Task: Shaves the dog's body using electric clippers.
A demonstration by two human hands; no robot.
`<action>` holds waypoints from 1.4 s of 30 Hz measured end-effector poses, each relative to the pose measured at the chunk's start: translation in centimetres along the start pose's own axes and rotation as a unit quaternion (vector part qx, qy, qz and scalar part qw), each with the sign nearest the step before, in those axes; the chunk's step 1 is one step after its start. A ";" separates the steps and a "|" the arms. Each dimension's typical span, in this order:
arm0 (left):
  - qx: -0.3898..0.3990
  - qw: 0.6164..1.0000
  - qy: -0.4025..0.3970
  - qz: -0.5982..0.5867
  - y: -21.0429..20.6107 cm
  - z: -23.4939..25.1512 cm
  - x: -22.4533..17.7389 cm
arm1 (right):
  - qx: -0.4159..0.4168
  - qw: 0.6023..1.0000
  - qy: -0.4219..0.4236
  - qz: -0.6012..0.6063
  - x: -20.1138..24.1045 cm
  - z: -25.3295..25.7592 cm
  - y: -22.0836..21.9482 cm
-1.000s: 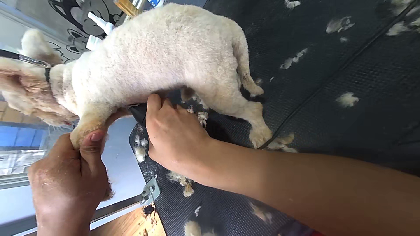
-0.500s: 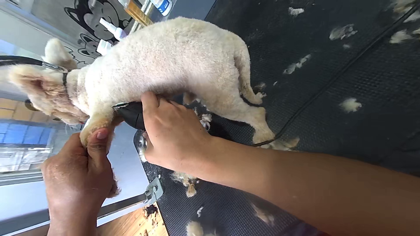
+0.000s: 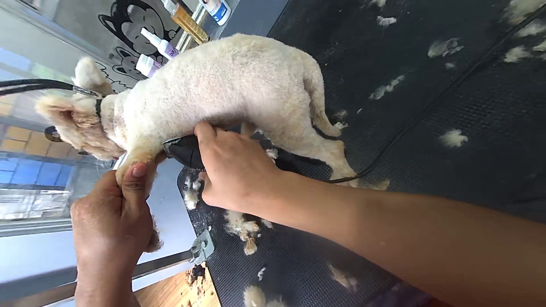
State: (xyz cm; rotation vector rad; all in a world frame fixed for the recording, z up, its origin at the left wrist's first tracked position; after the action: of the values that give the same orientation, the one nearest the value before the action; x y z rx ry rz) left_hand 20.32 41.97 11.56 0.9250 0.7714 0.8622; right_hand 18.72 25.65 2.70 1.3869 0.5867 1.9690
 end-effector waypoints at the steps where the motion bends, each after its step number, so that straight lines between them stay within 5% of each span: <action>1: 0.000 1.000 0.001 -0.003 0.0 0.0 0.0 | -0.009 1.000 0.006 0.001 0.2 0.2 0.0; 11: 0.020 0.988 0.045 -0.145 -0.9 0.0 1.3 | -0.019 0.997 0.063 0.027 1.0 -2.9 2.0; 17: 0.051 0.960 0.076 -0.266 -3.6 -0.6 3.3 | -0.090 0.980 0.110 0.138 -1.5 -8.6 10.4; 21: 0.075 0.933 0.134 -0.325 -8.0 -2.8 7.2 | -0.051 0.910 -0.013 0.411 -7.9 -10.2 18.2; 24: 0.082 0.942 0.185 -0.268 -11.1 -5.7 10.8 | -0.061 0.857 -0.173 0.482 -14.8 -10.3 21.0; 27: 0.069 0.948 0.236 -0.200 -11.8 -9.1 12.9 | -0.034 0.825 -0.298 0.478 -21.2 -10.8 21.6; 31: 0.031 0.944 0.290 -0.150 -10.5 -14.1 14.0 | 0.047 0.817 -0.261 0.511 -24.7 -11.7 21.7; 36: -0.060 0.916 0.385 -0.093 -8.1 -20.4 14.4 | -0.007 0.847 -0.211 0.489 -24.4 -11.0 21.3; 38: -0.099 0.912 0.386 -0.100 -8.0 -22.1 14.0 | 0.043 0.835 -0.149 0.527 -26.4 -10.3 19.6; 42: -0.094 0.921 0.353 -0.133 -10.6 -21.8 11.4 | 0.116 0.827 -0.164 0.526 -25.9 -8.8 16.6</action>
State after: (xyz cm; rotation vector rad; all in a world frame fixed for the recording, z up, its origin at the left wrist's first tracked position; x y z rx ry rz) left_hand 9.86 55.97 -8.77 0.3028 1.3717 1.0126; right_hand 12.14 -4.49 -5.82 2.4940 -0.2069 2.3662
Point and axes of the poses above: each hand's wrist, its own z-axis towards the middle knuckle, its own y-axis out of the back of the hand, x = y × z, the point moved 10 cm from there along z, towards the middle knuckle, and after that the axes turned 15 degrees about -z, right-handed, at the moved point
